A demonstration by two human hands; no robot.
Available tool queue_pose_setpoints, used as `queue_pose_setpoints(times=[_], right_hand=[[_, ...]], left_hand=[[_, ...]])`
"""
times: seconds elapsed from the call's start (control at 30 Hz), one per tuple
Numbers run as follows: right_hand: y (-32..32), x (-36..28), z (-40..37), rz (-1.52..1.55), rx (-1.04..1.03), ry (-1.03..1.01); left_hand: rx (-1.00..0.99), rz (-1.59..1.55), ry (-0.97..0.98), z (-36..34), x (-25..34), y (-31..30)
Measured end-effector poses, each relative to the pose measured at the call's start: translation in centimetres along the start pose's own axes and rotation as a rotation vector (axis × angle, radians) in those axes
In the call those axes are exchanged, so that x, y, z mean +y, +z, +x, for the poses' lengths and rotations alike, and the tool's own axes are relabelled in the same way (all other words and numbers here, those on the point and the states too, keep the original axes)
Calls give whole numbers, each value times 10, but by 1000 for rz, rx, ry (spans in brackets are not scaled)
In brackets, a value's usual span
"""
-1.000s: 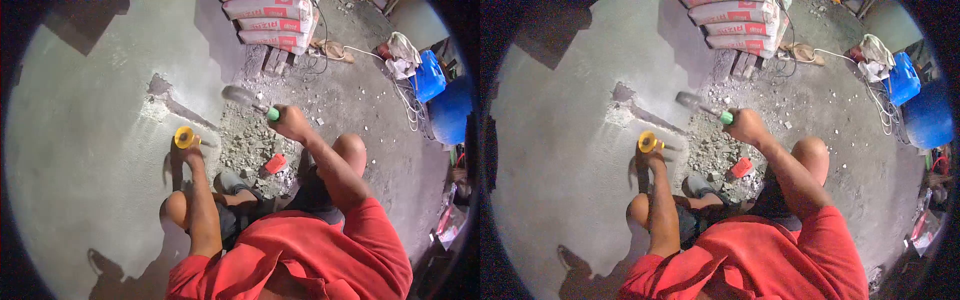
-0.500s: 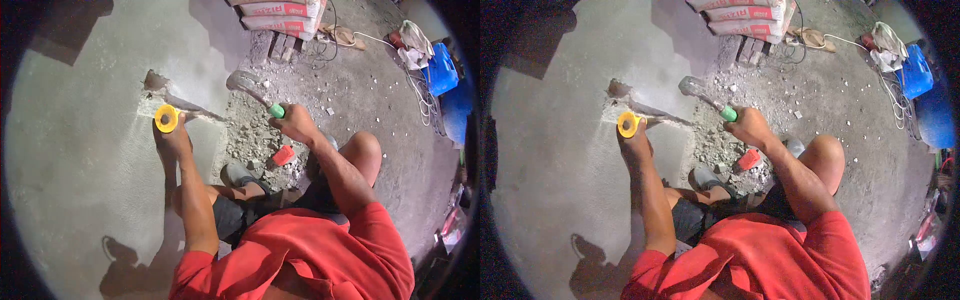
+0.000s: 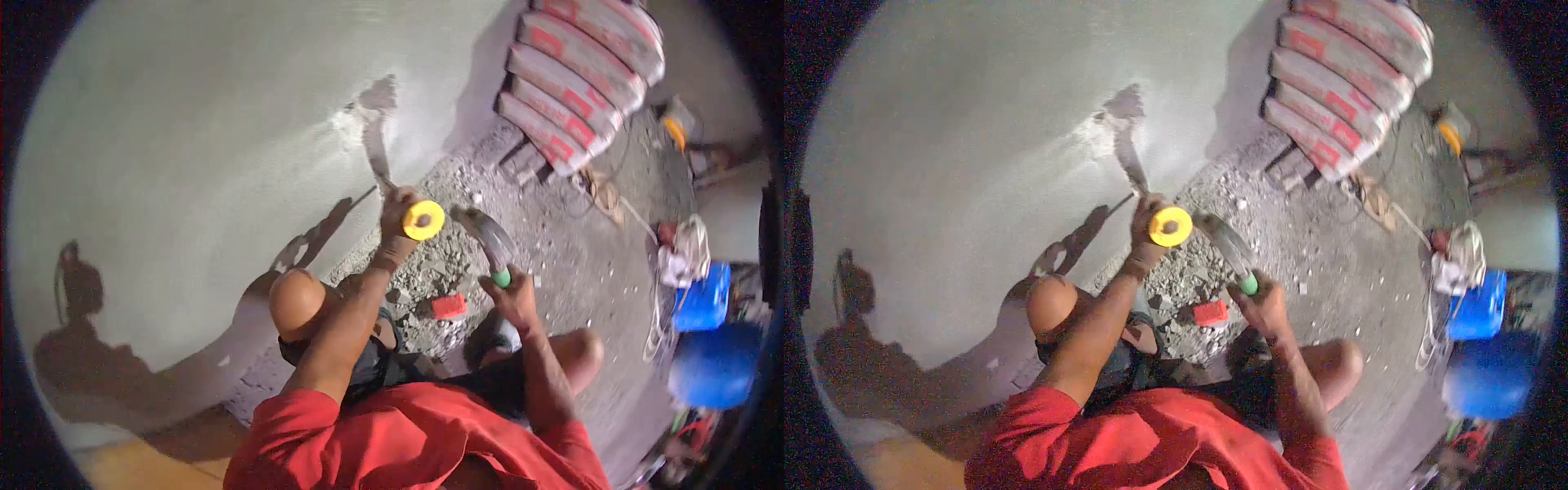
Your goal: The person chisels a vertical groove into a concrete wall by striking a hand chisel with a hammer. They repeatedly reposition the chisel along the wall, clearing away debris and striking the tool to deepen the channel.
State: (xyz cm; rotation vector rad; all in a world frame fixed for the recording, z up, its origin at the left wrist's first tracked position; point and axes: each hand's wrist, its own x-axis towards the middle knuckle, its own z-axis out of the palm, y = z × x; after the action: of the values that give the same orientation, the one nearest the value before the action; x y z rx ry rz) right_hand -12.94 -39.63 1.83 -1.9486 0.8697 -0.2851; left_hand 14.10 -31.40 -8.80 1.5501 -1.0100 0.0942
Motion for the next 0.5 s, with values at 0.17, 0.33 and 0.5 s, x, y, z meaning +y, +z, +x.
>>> queue_pose_setpoints(times=[0.17, 0.33, 0.5], right_hand=[[4, -16, -15, 109, -30, 76], [-1, -29, -27, 1, 50, -84], [46, 0, 11, -195, 98, -574]], left_hand=[[99, 108, 178, 13, 39, -22], [147, 50, 135, 17, 35, -37], [223, -94, 55, 18, 21, -42]])
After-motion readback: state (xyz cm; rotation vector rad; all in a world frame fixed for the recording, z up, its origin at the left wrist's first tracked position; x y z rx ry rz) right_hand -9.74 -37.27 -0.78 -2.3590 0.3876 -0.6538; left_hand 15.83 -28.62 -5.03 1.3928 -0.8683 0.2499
